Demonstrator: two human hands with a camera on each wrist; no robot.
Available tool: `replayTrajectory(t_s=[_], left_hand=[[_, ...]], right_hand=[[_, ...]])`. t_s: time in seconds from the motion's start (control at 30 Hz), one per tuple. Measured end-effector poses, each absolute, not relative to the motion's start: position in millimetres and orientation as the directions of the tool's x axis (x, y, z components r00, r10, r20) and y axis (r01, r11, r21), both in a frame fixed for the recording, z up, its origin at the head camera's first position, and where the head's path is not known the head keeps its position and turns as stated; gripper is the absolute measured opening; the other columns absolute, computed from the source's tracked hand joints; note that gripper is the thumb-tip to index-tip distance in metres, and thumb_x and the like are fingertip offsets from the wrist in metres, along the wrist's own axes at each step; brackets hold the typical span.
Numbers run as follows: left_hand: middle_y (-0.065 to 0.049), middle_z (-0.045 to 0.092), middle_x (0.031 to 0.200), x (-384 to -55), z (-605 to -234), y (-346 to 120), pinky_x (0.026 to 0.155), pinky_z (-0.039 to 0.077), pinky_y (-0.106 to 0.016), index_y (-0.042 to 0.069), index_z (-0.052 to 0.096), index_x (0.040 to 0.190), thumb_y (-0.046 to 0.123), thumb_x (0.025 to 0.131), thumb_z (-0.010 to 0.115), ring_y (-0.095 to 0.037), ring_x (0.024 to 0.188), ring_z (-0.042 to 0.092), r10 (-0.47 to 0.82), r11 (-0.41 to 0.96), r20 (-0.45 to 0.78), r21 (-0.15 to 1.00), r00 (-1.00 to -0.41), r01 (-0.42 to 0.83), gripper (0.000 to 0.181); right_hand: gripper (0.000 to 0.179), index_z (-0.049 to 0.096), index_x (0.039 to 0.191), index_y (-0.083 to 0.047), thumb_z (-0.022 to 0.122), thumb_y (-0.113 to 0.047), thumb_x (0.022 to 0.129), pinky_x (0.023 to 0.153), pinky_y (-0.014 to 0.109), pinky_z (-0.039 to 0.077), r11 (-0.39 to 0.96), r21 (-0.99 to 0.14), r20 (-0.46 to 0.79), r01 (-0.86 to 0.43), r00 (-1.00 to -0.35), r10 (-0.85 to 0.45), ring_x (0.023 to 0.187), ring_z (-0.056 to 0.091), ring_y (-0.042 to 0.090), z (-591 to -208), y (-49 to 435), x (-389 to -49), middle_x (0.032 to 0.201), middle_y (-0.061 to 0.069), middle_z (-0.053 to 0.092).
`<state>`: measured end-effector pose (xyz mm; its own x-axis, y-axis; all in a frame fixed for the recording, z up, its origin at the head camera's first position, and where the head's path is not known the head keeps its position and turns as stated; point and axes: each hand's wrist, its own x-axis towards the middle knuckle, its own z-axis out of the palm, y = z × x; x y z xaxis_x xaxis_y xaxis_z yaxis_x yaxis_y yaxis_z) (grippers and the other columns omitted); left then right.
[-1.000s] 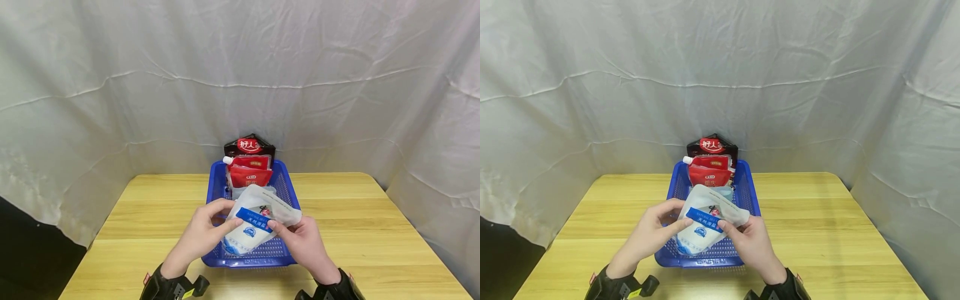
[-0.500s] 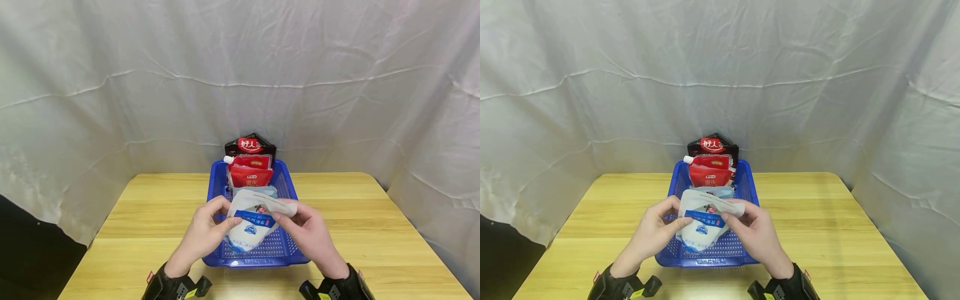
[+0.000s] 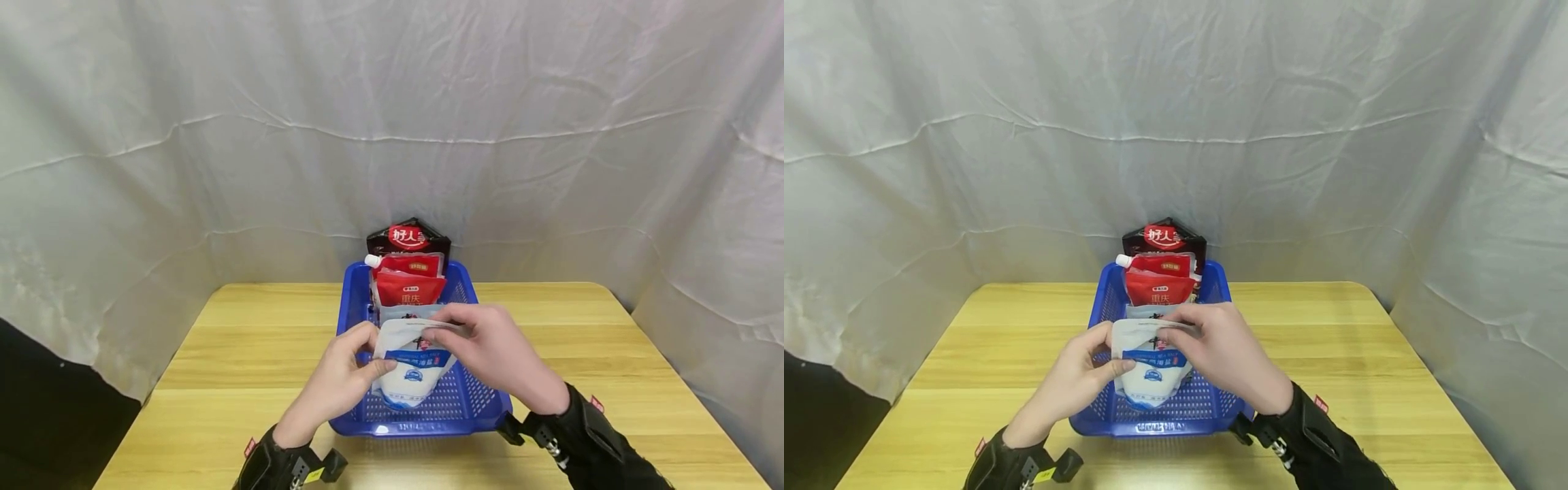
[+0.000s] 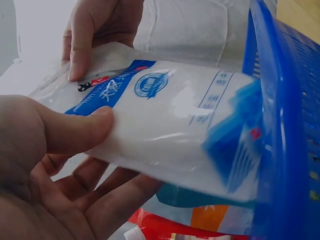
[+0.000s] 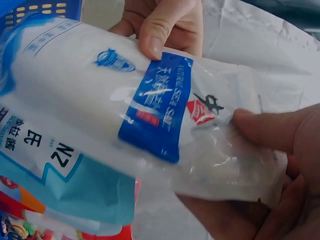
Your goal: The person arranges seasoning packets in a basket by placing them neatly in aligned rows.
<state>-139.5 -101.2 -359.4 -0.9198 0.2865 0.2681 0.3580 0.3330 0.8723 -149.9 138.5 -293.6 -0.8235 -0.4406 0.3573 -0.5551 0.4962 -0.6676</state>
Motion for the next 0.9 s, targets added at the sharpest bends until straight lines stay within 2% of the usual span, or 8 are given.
replayTrajectory(t_s=[0.17, 0.23, 0.33, 0.47, 0.63, 0.7, 0.9], left_hand=[[0.003, 0.068, 0.101, -142, -359, -110, 0.081, 0.057, -0.034, 0.015, 0.065, 0.101, 0.007, 0.093, 0.077, -0.019, 0.096, 0.062, 0.333, 0.381, 0.196, 0.867, -0.922, 0.322, 0.016], [0.003, 0.069, 0.106, -144, -359, -116, 0.083, 0.057, -0.035, 0.017, 0.066, 0.105, 0.013, 0.095, 0.076, -0.018, 0.097, 0.064, 0.355, 0.401, 0.184, 0.856, -0.917, 0.327, 0.015], [0.002, 0.068, 0.112, -148, -358, -127, 0.084, 0.058, -0.034, 0.018, 0.068, 0.109, 0.019, 0.096, 0.076, -0.017, 0.100, 0.067, 0.370, 0.411, 0.197, 0.842, -0.908, 0.350, 0.016], [0.002, 0.068, 0.113, -155, -358, -142, 0.083, 0.060, -0.033, 0.018, 0.069, 0.114, 0.020, 0.097, 0.075, -0.016, 0.103, 0.067, 0.310, 0.447, 0.241, 0.817, -0.920, 0.365, 0.018], [-0.004, 0.069, 0.120, -166, -362, -159, 0.089, 0.060, -0.046, 0.012, 0.068, 0.120, 0.018, 0.098, 0.074, -0.024, 0.109, 0.067, 0.227, 0.545, 0.299, 0.750, -0.927, 0.375, 0.024], [-0.007, 0.068, 0.122, -171, -366, -164, 0.089, 0.058, -0.050, 0.010, 0.068, 0.121, 0.017, 0.097, 0.075, -0.027, 0.110, 0.067, 0.220, 0.579, 0.320, 0.717, -0.921, 0.388, 0.026], [-0.010, 0.064, 0.131, -183, -381, -170, 0.095, 0.055, -0.052, 0.006, 0.065, 0.130, 0.023, 0.096, 0.076, -0.031, 0.116, 0.064, 0.252, 0.659, 0.272, 0.655, -0.929, 0.371, 0.039]], right_hand=[[0.008, 0.079, 0.097, -0.016, 0.080, -0.010, 0.092, 0.063, 0.022, 0.056, 0.518, -0.654, 0.324, -0.550, -0.824, -0.465, 0.073, 0.065, 0.008, -296, 133, -158, 0.090, -0.007, 0.075], [0.009, 0.079, 0.098, -0.015, 0.080, -0.009, 0.092, 0.067, 0.021, 0.059, 0.514, -0.664, 0.308, -0.542, -0.825, -0.473, 0.076, 0.068, 0.008, -300, 133, -159, 0.092, -0.005, 0.076], [0.008, 0.079, 0.097, -0.015, 0.078, -0.008, 0.092, 0.072, 0.021, 0.060, 0.514, -0.674, 0.285, -0.531, -0.828, -0.482, 0.078, 0.070, 0.009, -309, 133, -162, 0.092, -0.004, 0.076], [0.003, 0.078, 0.094, -0.014, 0.077, -0.011, 0.095, 0.072, 0.022, 0.060, 0.531, -0.679, 0.251, -0.507, -0.840, -0.481, 0.078, 0.068, 0.009, -319, 132, -163, 0.089, -0.005, 0.074], [0.003, 0.079, 0.095, -0.016, 0.076, -0.017, 0.096, 0.067, 0.021, 0.056, 0.559, -0.679, 0.205, -0.475, -0.855, -0.477, 0.077, 0.064, 0.008, -331, 133, -165, 0.088, -0.008, 0.073], [0.004, 0.079, 0.094, -0.016, 0.077, -0.019, 0.096, 0.061, 0.022, 0.051, 0.565, -0.672, 0.203, -0.478, -0.853, -0.480, 0.073, 0.061, 0.008, -335, 133, -165, 0.085, -0.009, 0.071], [0.005, 0.078, 0.092, -0.015, 0.078, -0.019, 0.095, 0.055, 0.021, 0.046, 0.578, -0.656, 0.208, -0.485, -0.852, -0.480, 0.067, 0.057, 0.004, -346, 134, -164, 0.083, -0.010, 0.070]])
